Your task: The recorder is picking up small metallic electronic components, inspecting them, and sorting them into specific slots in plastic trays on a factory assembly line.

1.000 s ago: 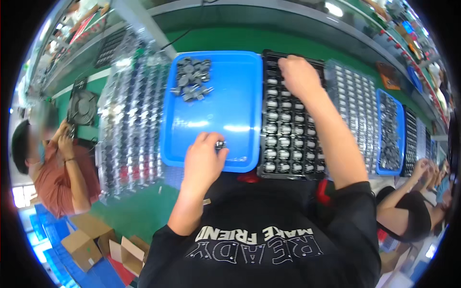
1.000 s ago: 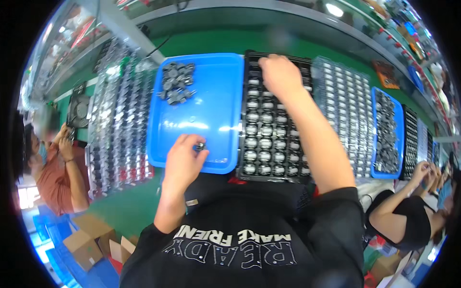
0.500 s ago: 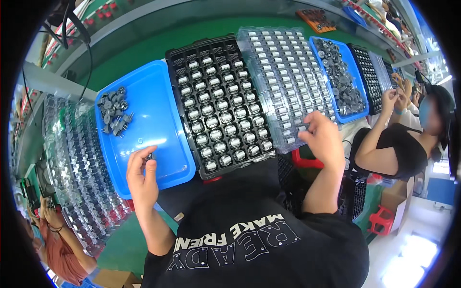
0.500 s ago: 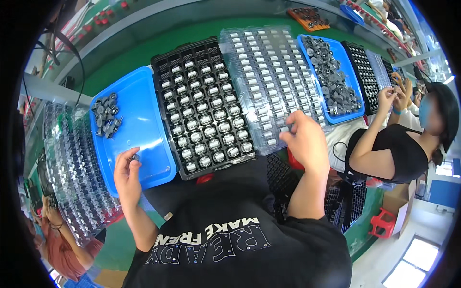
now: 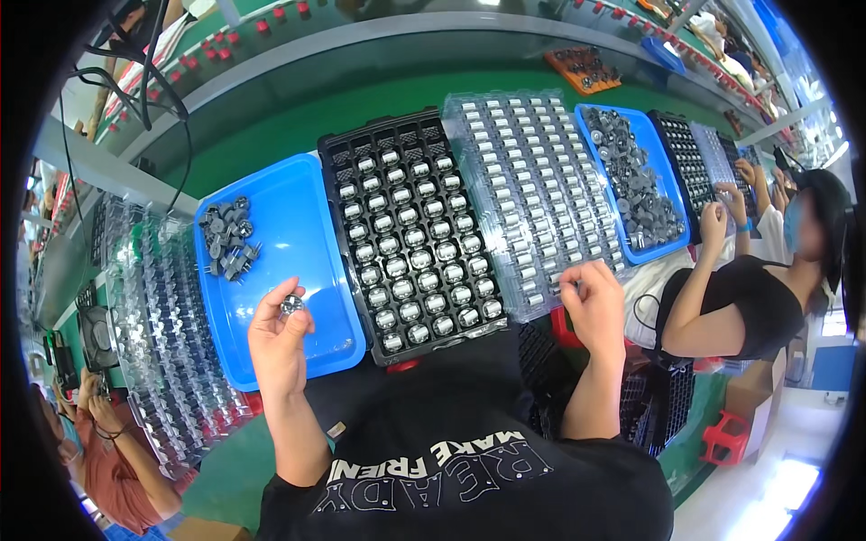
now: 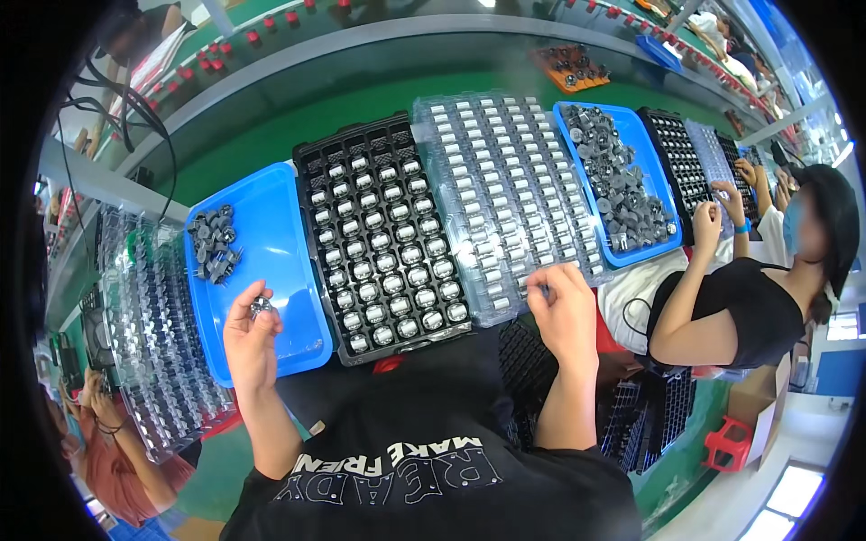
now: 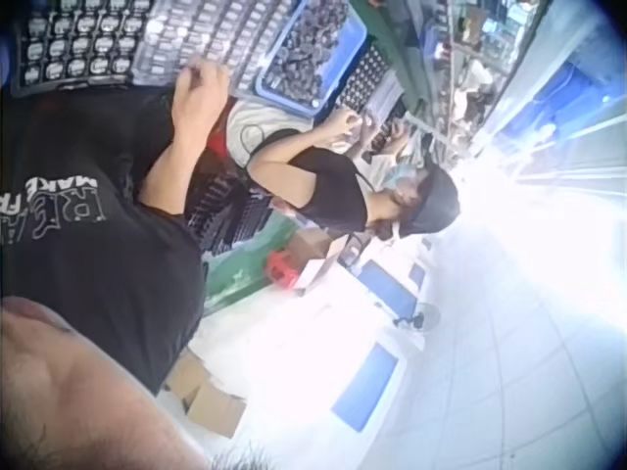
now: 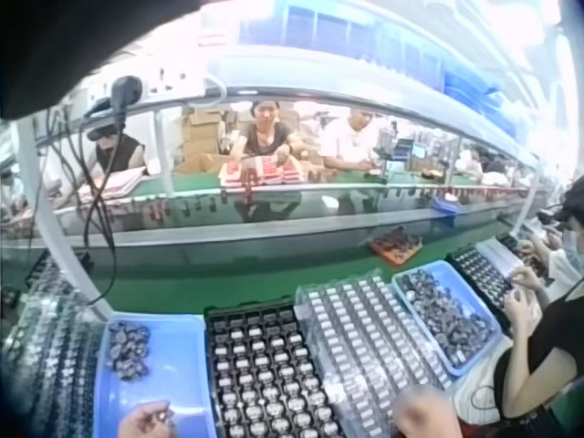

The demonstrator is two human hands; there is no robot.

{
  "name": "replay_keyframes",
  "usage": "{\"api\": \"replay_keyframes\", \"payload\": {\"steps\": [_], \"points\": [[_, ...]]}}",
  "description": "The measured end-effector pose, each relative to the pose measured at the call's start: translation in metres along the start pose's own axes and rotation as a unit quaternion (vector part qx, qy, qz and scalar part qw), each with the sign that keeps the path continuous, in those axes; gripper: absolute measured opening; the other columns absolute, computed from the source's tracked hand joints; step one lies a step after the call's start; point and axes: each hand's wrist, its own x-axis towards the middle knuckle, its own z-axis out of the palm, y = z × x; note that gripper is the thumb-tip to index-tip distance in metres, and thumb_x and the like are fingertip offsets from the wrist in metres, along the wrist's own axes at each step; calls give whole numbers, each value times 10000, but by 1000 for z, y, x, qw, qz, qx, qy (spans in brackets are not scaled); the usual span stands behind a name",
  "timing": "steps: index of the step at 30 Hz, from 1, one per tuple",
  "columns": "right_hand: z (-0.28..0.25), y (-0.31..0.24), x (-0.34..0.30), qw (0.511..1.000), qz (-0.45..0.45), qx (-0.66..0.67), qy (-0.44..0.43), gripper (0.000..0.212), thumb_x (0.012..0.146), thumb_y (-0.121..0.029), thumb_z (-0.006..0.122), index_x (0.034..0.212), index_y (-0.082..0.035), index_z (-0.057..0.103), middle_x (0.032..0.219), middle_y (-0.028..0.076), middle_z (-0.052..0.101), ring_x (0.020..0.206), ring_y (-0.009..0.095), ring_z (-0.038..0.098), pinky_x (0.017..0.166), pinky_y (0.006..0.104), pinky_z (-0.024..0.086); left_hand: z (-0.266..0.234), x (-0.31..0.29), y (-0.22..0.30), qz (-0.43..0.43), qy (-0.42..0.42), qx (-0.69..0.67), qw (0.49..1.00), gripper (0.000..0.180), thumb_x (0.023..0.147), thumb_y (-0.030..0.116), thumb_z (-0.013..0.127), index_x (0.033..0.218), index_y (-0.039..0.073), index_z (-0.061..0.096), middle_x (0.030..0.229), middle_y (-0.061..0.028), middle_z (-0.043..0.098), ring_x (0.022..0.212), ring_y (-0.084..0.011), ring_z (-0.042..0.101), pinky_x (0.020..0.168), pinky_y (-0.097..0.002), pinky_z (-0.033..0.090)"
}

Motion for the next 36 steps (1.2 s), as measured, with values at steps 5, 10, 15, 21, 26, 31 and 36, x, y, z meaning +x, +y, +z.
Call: {"api": "replay_keyframes", "payload": {"steps": [5, 10, 15, 21, 26, 31, 36], "points": [[-2, 3, -5, 1000, -20, 12, 7, 226, 721, 2, 807, 911, -20, 686, 835, 55, 586, 611, 136, 492, 577, 279, 423, 2, 2, 7, -31, 6, -49, 998, 486, 962, 75, 664, 1424, -3, 535, 1291, -117, 597, 882, -143, 603, 764, -288, 518], [1, 12, -4, 999, -42, 6, -6, 123, 770, -19, 749, 880, -27, 695, 847, 70, 626, 629, 157, 551, 583, 302, 456, 11, -2, 17, -57, -18, -120, 991, 496, 988, 63, 563, 1470, -26, 485, 1295, -127, 608, 956, -162, 618, 825, -330, 534], [3, 21, -4, 996, -83, 30, -30, 62, 852, 16, 646, 900, -18, 666, 859, 58, 569, 744, 139, 542, 632, 275, 427, 15, -5, 24, -48, -72, -114, 990, 429, 1024, 119, 575, 1433, 9, 504, 1252, -104, 633, 950, -140, 614, 840, -302, 525], [4, 27, -3, 998, -24, 3, -53, 180, 812, 14, 721, 943, -32, 607, 799, -14, 475, 695, 84, 417, 636, 248, 370, 22, -6, 26, -38, -105, -104, 988, 431, 1016, 145, 604, 1407, -12, 511, 1250, -141, 631, 939, -149, 623, 835, -312, 530], [1, 29, 2, 997, -15, 3, -69, 154, 818, 30, 699, 934, -28, 616, 834, 1, 509, 692, 86, 421, 642, 245, 382, 25, -2, 25, 2, -144, -96, 985, 397, 1012, 168, 627, 1352, -17, 538, 1251, -149, 633, 929, -165, 621, 823, -297, 525], [1, 32, 1, 993, -85, 23, -72, 129, 819, 81, 609, 910, -1, 648, 916, 46, 560, 721, 121, 464, 620, 256, 385, 21, -4, 31, 14, -141, -92, 986, 416, 993, 189, 664, 1333, -21, 548, 1223, -168, 657, 896, -174, 627, 802, -298, 524], [1, 24, -3, 991, -72, 71, -88, 134, 824, 89, 609, 916, 1, 652, 935, 58, 551, 772, 146, 490, 640, 268, 388, 18, -1, 33, 25, -140, -105, 984, 418, 987, 190, 670, 1325, -25, 553, 1209, -175, 667, 870, -174, 632, 791, -300, 521]]}}
